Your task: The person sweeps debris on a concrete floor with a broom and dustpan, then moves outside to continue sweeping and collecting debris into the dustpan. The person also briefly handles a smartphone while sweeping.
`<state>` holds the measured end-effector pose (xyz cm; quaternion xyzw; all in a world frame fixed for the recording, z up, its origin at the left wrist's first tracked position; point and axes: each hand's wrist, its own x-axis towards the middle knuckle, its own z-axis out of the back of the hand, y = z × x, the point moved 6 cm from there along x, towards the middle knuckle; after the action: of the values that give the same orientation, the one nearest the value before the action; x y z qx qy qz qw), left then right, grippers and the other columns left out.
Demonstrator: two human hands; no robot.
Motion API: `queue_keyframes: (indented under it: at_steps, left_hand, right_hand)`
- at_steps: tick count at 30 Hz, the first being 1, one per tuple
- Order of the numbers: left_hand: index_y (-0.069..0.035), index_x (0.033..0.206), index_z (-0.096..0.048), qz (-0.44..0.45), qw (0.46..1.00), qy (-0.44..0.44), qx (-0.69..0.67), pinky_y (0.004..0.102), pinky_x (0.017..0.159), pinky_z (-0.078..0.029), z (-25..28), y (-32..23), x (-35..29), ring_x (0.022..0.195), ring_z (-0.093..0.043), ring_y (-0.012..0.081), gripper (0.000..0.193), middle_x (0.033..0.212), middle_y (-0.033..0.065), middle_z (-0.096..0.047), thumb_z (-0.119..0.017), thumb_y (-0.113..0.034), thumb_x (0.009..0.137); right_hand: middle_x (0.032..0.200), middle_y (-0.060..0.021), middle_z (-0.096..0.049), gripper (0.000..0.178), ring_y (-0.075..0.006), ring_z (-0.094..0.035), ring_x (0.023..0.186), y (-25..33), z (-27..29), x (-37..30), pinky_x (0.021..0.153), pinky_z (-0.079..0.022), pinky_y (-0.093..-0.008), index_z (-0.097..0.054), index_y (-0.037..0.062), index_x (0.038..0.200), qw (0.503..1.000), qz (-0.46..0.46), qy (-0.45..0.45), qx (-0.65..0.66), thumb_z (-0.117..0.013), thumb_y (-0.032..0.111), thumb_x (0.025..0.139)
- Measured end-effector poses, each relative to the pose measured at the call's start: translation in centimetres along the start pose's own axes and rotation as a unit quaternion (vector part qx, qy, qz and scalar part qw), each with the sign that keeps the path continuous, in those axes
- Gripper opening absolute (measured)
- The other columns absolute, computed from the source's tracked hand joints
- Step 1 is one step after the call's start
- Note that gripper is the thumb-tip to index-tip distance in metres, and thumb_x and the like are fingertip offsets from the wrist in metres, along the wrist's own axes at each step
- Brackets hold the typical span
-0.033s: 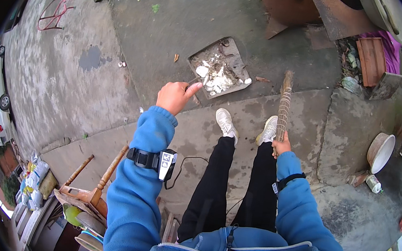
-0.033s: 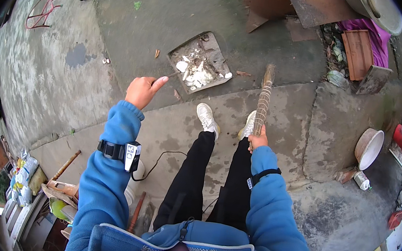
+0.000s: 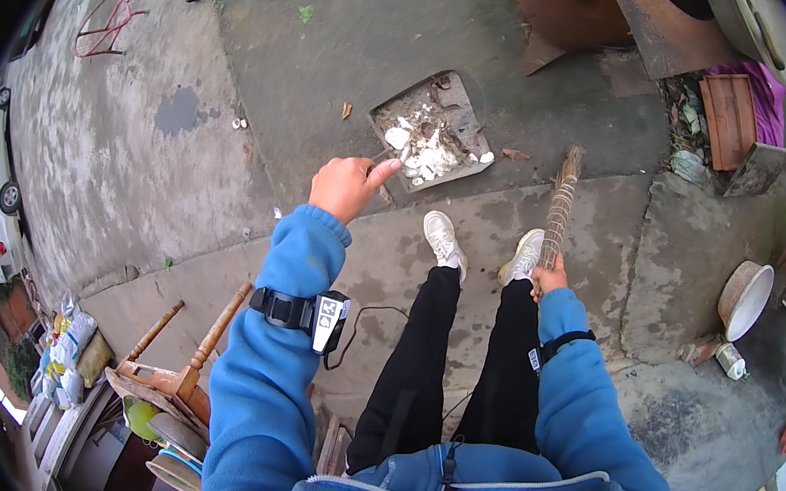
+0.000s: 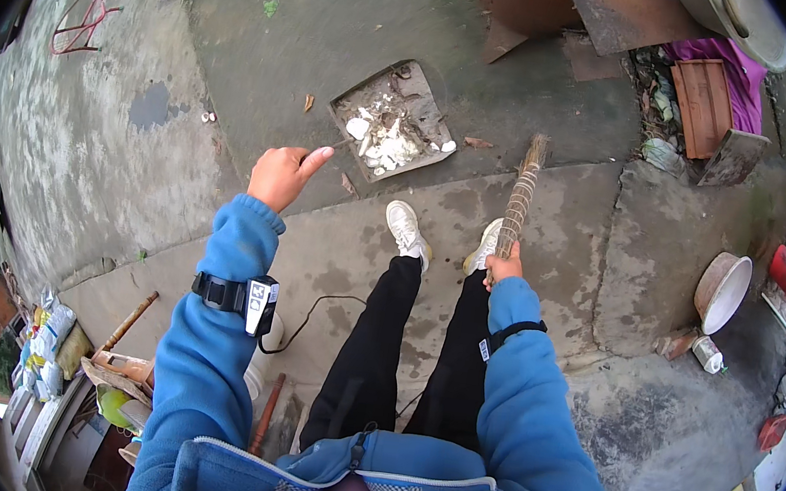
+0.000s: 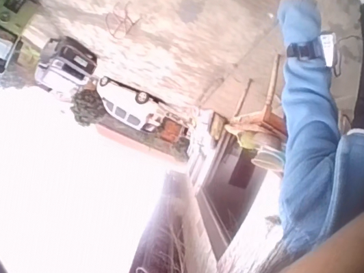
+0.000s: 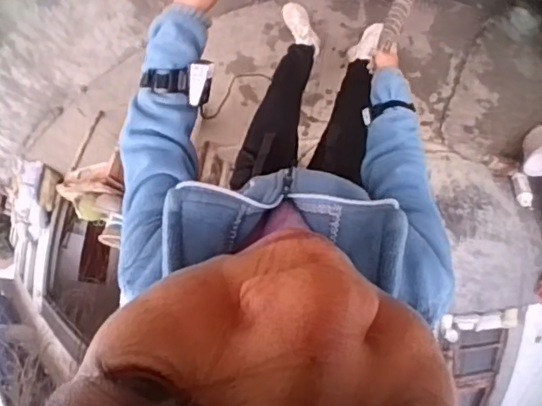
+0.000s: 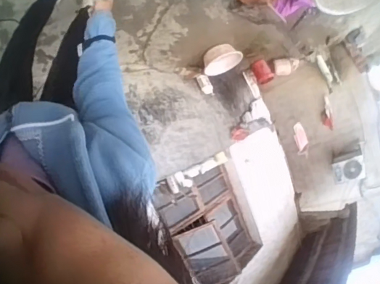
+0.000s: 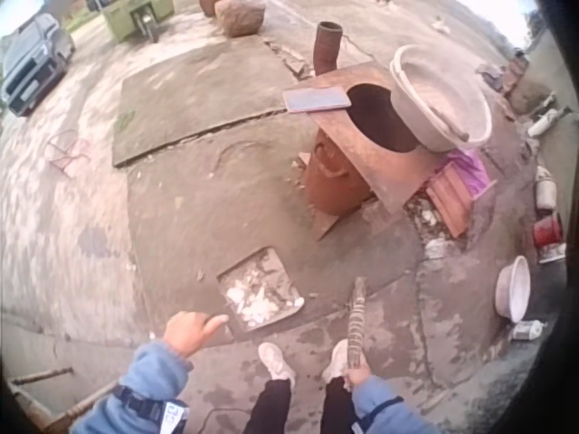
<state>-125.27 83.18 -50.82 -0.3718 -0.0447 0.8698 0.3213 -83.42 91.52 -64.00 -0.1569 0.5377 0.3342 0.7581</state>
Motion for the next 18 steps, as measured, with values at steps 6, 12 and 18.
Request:
queue_keyframes:
  at_steps: [6,12,18]
  left_hand:
    - [0.000,0.063,-0.059,-0.004,0.999,-0.033,0.004,0.0412,0.054,-0.042,-0.4,-0.4,0.4,0.056,-0.053,0.0359,0.059,0.054,0.0193,-0.052,-0.045,-0.055,0.079]
    - [0.000,0.058,-0.054,0.081,0.980,-0.071,-0.166,0.0349,0.049,-0.037,-0.6,0.6,-1.1,0.046,-0.047,0.0228,0.057,0.045,0.0121,-0.044,-0.051,-0.054,0.075]
    - [-0.001,0.057,-0.057,0.101,0.965,-0.131,-0.205,0.0315,0.050,-0.035,-1.3,4.6,-4.9,0.044,-0.039,0.0180,0.050,0.043,0.0093,-0.042,-0.056,-0.049,0.073]
  right_hand:
    - [0.068,-0.0134,-0.057,0.089,-0.0229,-0.051,0.042,-1.3,-12.1,-0.8,0.035,-0.041,-0.0351,-0.008,0.0242,0.136,0.982,0.087,0.113,-0.126,-0.055,0.004,0.063]
    - [0.083,-0.0143,-0.061,0.086,-0.0220,-0.055,0.046,-2.6,-5.4,-8.0,0.041,-0.045,-0.0341,-0.015,0.0238,0.135,0.965,0.066,0.169,-0.190,-0.057,0.006,0.062]
    - [0.105,-0.0117,-0.055,0.088,-0.0167,-0.053,0.055,-0.7,4.7,-12.3,0.047,-0.045,-0.0281,-0.015,0.0243,0.136,0.937,0.210,0.174,-0.220,-0.051,-0.007,0.061]
